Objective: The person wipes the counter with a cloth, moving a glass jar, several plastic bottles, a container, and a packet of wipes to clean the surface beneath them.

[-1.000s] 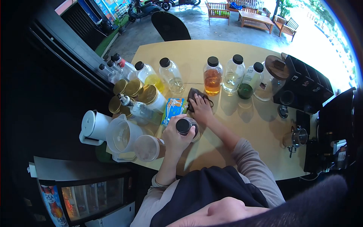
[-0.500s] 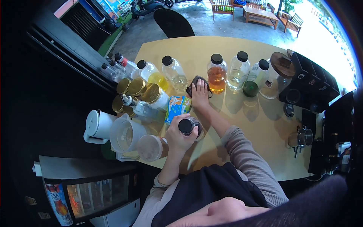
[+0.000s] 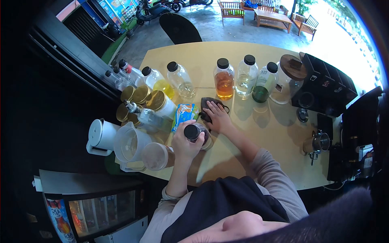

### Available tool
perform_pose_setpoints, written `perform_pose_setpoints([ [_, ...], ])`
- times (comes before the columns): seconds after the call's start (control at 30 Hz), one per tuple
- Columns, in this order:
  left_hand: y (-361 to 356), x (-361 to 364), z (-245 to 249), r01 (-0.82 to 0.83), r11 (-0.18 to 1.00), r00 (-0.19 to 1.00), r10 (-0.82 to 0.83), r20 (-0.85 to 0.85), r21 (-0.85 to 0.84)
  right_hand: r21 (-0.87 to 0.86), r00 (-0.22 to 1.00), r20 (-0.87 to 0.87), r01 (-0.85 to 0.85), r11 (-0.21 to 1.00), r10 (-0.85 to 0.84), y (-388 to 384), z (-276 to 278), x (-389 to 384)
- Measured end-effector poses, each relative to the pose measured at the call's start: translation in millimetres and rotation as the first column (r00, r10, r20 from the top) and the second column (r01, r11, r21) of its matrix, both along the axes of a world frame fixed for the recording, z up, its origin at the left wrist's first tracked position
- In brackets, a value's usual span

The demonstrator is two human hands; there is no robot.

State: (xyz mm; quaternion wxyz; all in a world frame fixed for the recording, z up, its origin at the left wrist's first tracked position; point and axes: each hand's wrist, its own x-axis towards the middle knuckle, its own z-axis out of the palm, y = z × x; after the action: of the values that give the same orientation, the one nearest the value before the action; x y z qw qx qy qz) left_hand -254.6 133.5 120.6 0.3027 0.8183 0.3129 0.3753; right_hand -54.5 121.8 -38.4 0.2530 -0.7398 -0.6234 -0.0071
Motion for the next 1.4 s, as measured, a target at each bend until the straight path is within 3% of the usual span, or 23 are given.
perform_pose_setpoints([
  [0.13,1,0,-1,0.011,1.0,1.0,-0.011,0.022,0.014,-0.024,0.998,-0.056,0.028,0.999,-0.029,20,5,-1],
  [0.2,2,0,0,0.013,0.999,1.0,-0.014,0.018,0.031,-0.111,0.999,-0.023,0.041,0.993,-0.044,39,6,4],
  [0.43,1,1,0,0.01,0.999,0.999,-0.011,0.04,0.032,-0.076,0.967,0.117,0.237,0.968,-0.228,110,-9,10],
  [0.53,1,0,3,0.002,1.0,1.0,-0.003,0.03,0.024,-0.087,0.97,0.115,0.225,0.97,-0.215,115,-7,13],
  [0.6,-2,0,3,0.001,1.0,1.0,-0.001,0.015,0.015,-0.086,0.971,0.118,0.218,0.972,-0.208,106,-5,18],
  [0.67,-2,-1,4,-0.014,1.0,1.0,0.014,-0.008,0.011,-0.055,0.994,0.015,0.105,0.993,-0.104,94,-1,23],
  [0.83,0,0,-1,0.001,1.0,1.0,-0.001,0.022,0.002,-0.087,0.999,0.04,0.033,0.996,-0.03,37,5,11],
  [0.93,1,0,0,0.004,1.0,1.0,-0.005,0.027,0.011,0.001,0.993,-0.104,-0.058,0.998,0.057,-3,-1,8],
  [1.03,1,0,-1,0.009,1.0,1.0,-0.009,0.025,0.016,-0.038,0.962,-0.235,-0.156,0.987,0.143,-47,9,7],
  [1.2,0,1,0,0.001,0.999,1.0,-0.002,0.02,0.042,0.002,0.916,-0.356,-0.197,0.98,0.185,-110,25,20],
  [1.23,-1,1,1,-0.011,0.999,1.0,0.011,0.013,0.047,0.003,0.918,-0.352,-0.193,0.981,0.181,-116,18,30],
  [1.3,-1,0,1,-0.025,0.998,1.0,0.025,0.01,0.053,0.115,0.81,-0.555,-0.151,0.982,0.189,-124,-4,54],
  [1.37,0,1,-1,-0.033,0.999,0.999,0.033,-0.002,0.04,0.155,0.865,-0.473,-0.108,0.982,0.169,-129,1,57],
  [1.4,0,1,-2,-0.03,0.999,1.0,0.03,0.003,0.039,0.107,0.924,-0.383,0.049,0.993,-0.004,-127,2,53],
])
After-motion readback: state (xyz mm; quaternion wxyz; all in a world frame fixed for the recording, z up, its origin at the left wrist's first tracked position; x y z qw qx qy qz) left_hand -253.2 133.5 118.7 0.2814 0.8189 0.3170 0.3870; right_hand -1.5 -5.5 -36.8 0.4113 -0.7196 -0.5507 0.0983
